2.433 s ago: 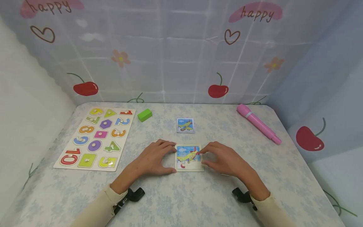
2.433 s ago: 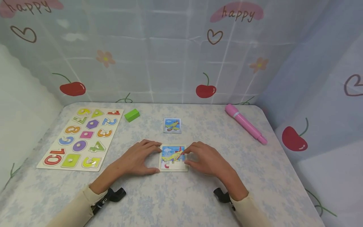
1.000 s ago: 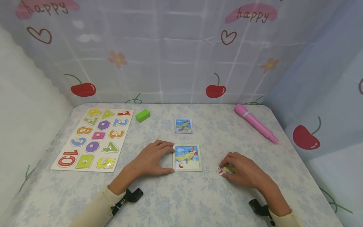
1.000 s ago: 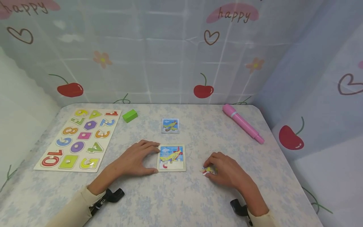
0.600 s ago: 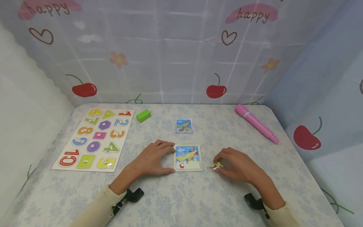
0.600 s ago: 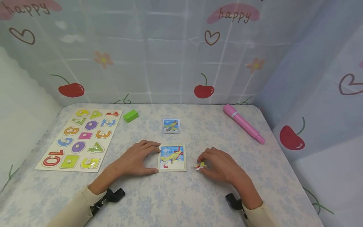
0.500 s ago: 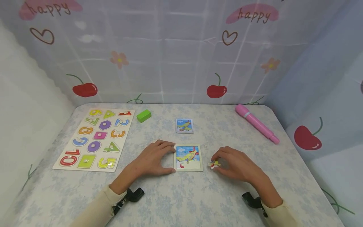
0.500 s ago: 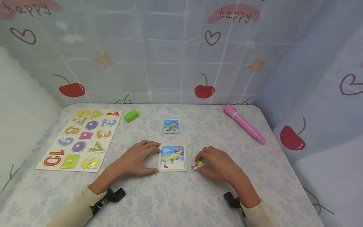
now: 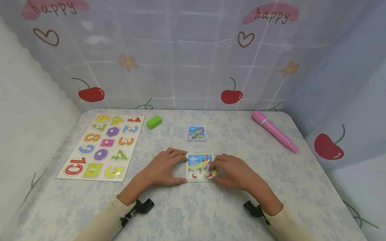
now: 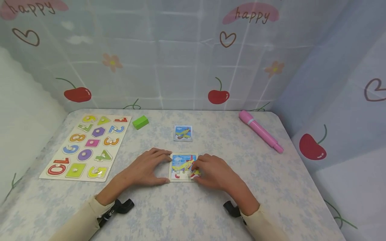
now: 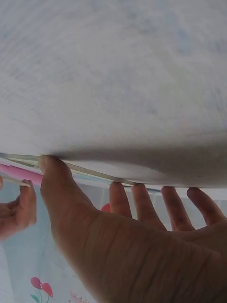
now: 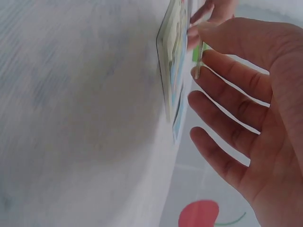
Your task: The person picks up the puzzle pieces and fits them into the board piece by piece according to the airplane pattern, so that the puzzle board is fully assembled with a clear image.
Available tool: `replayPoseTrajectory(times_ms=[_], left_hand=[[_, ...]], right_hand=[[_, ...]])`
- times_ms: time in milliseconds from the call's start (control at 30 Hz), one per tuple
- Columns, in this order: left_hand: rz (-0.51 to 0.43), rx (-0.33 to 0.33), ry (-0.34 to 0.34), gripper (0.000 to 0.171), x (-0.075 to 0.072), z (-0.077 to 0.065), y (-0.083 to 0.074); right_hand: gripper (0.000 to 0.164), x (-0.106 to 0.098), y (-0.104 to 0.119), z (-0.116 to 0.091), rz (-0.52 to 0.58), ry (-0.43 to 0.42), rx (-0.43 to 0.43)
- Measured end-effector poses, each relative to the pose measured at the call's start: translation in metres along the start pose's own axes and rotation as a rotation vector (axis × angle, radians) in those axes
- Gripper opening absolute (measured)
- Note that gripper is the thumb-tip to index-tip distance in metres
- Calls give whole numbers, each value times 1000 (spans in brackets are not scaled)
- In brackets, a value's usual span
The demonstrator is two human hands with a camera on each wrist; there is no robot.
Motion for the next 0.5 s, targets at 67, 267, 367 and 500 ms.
replayPoseTrajectory(times_ms=[67, 267, 367, 500], left_hand=[[-4, -5, 3, 71, 0, 0, 1], [-6, -5, 7, 70, 1, 0, 2], [-1, 1, 2, 70, 0, 0, 2], [6, 13, -13, 70, -2, 0, 0]], right_hand=[[21, 3, 5, 7, -25, 2, -14], [22, 10, 15, 22, -71, 4, -44], [23, 14, 17, 27, -72, 16, -47], [24, 18, 21, 31, -78, 28, -49]])
Point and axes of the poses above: each hand's wrist, its own z-axis towards the middle knuckle, its own x-axis out of the palm, y = z × x, the point moved 6 cm from there along z, towards the middle knuckle, and after that the axes turned 3 degrees about -x, right-handed, at the moved point
